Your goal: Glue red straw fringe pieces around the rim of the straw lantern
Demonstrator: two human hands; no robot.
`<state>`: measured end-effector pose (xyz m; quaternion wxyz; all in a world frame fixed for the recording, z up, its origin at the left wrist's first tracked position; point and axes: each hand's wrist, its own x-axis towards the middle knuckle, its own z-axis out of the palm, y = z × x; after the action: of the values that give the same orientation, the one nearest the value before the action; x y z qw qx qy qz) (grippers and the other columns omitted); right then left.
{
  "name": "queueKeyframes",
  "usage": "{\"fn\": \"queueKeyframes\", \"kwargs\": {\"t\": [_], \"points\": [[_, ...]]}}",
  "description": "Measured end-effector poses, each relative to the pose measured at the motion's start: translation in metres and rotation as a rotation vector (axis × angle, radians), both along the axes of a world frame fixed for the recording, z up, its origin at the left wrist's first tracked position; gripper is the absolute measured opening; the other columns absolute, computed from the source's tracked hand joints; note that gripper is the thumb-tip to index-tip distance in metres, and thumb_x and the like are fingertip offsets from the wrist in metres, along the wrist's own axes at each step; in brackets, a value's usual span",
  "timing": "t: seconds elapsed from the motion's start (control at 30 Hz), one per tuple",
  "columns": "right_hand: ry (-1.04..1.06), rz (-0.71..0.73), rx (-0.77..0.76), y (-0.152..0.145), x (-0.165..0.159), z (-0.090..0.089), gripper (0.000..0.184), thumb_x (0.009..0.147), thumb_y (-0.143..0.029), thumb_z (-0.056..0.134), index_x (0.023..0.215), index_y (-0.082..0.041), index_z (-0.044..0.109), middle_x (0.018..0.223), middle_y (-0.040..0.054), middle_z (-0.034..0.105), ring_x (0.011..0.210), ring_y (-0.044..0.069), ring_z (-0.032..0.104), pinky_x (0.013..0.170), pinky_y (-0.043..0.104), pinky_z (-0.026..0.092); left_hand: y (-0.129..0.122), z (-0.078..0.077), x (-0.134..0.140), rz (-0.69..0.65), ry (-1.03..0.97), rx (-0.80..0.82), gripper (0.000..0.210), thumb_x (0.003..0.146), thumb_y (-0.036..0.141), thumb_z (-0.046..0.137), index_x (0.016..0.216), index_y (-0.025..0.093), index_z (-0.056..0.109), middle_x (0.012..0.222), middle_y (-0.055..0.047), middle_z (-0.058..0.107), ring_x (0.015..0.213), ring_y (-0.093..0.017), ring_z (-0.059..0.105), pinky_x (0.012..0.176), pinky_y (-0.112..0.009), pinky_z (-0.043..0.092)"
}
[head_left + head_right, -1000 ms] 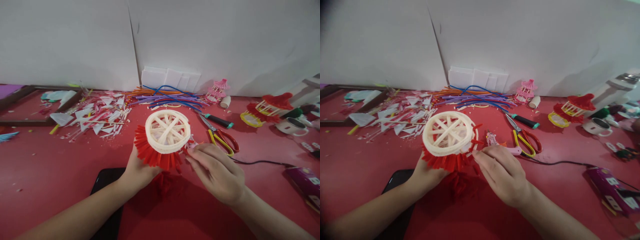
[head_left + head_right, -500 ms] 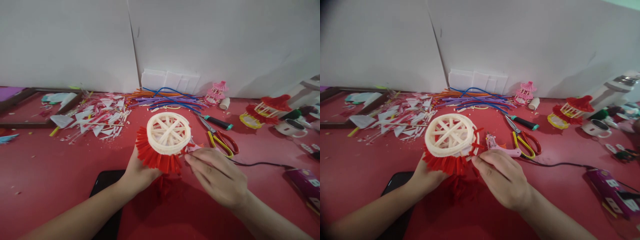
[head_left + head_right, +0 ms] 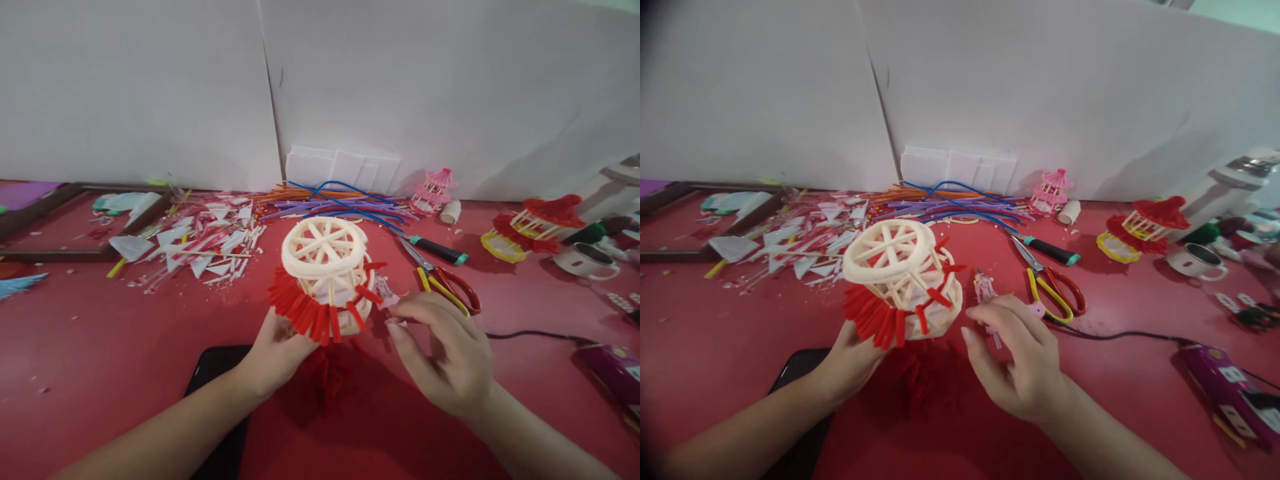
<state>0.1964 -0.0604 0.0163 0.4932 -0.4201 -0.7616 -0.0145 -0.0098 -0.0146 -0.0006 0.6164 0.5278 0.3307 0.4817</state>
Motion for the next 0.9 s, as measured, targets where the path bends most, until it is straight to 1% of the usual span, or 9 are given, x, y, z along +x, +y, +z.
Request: {"fn": "queueKeyframes", "kwargs": {"t": [0.1,0.17,0.3,0.4,0.47,0.6,0.67,0.8,0.9], "points": [[0.018,-0.038,-0.179,0.005,-0.003,-0.003,0.019,0.085,-0.021,0.062,0.104,-0.018,0.061,0.082,0.0019,0.066,0.071,0.011,0.063,0.063,0.022,0.054,0.000,-0.005,-0.001,-0.012,-0.047,-0.023,0.029,0.071,0.044,0.077,0.096,0.030,0.072,0.100,-0.004,0.077,0.101,-0.031,0.071,0.087,-0.046,0.060],[0.041,-0.033,-0.231,0.008,-0.006,-0.006,0.016,0.087,-0.025,0.061,0.101,-0.019,0.061,0.079,0.0005,0.065,0.067,0.010,0.062,0.061,0.021,0.053,0.000,-0.006,-0.001,-0.040,-0.077,-0.061,0.031,0.073,0.044,0.075,0.101,0.032,0.072,0.104,-0.005,0.076,0.102,-0.033,0.070,0.087,-0.048,0.060],[0.049,0.003,-0.238,0.009,-0.011,-0.008,0.005,0.088,-0.023,0.059,0.086,-0.018,0.061,0.075,0.0002,0.064,0.063,0.009,0.059,0.058,0.020,0.051,0.000,-0.005,0.002,-0.071,-0.131,-0.114,0.034,0.071,0.045,0.077,0.101,0.032,0.072,0.104,-0.005,0.077,0.104,-0.033,0.069,0.089,-0.047,0.059],[0.031,0.036,-0.225,0.009,-0.013,-0.008,0.005,0.087,-0.017,0.058,0.087,-0.018,0.062,0.079,0.0013,0.065,0.069,0.010,0.061,0.063,0.020,0.052,0.000,-0.003,0.002,-0.085,-0.159,-0.069,0.024,0.074,0.041,0.076,0.095,0.029,0.073,0.116,-0.004,0.073,0.112,-0.031,0.066,0.095,-0.043,0.056],[0.022,0.048,-0.220,0.008,-0.013,-0.008,0.008,0.087,-0.014,0.056,0.088,-0.018,0.063,0.080,0.0015,0.065,0.071,0.010,0.062,0.065,0.021,0.052,-0.001,-0.001,0.002,-0.116,-0.155,-0.039,0.025,0.076,0.035,0.075,0.100,0.029,0.071,0.122,-0.004,0.070,0.114,-0.029,0.065,0.096,-0.041,0.056],[0.021,0.032,-0.206,0.009,-0.013,-0.011,0.008,0.088,-0.015,0.056,0.090,-0.018,0.063,0.084,0.0026,0.066,0.077,0.011,0.064,0.068,0.022,0.053,-0.002,0.005,0.003,-0.191,-0.004,0.061,0.048,0.075,0.025,0.076,0.121,0.025,0.061,0.126,-0.009,0.068,0.111,-0.028,0.066,0.100,-0.041,0.052],[0.009,0.040,-0.192,0.010,-0.012,-0.013,0.007,0.089,-0.016,0.056,0.091,-0.018,0.062,0.086,0.0028,0.066,0.078,0.011,0.063,0.070,0.021,0.053,-0.002,0.008,0.004,-0.187,0.128,0.106,0.051,0.073,0.022,0.076,0.122,0.021,0.061,0.124,-0.012,0.069,0.111,-0.029,0.066,0.101,-0.042,0.051],[-0.080,0.045,-0.200,0.012,-0.002,-0.014,0.017,0.089,-0.012,0.052,0.102,-0.021,0.059,0.093,0.0029,0.065,0.085,0.012,0.062,0.076,0.023,0.052,0.000,0.010,0.007,-0.064,0.214,0.141,0.050,0.074,0.023,0.074,0.122,0.023,0.063,0.112,-0.010,0.074,0.113,-0.033,0.065,0.100,-0.048,0.051],[-0.256,-0.073,-0.270,0.016,0.017,-0.013,0.035,0.081,-0.007,0.048,0.113,-0.020,0.054,0.107,0.0065,0.062,0.099,0.018,0.060,0.086,0.033,0.052,0.003,0.014,0.006,-0.029,0.176,0.170,0.055,0.069,0.021,0.078,0.121,0.021,0.064,0.110,-0.010,0.075,0.117,-0.033,0.062,0.103,-0.047,0.048]]}}
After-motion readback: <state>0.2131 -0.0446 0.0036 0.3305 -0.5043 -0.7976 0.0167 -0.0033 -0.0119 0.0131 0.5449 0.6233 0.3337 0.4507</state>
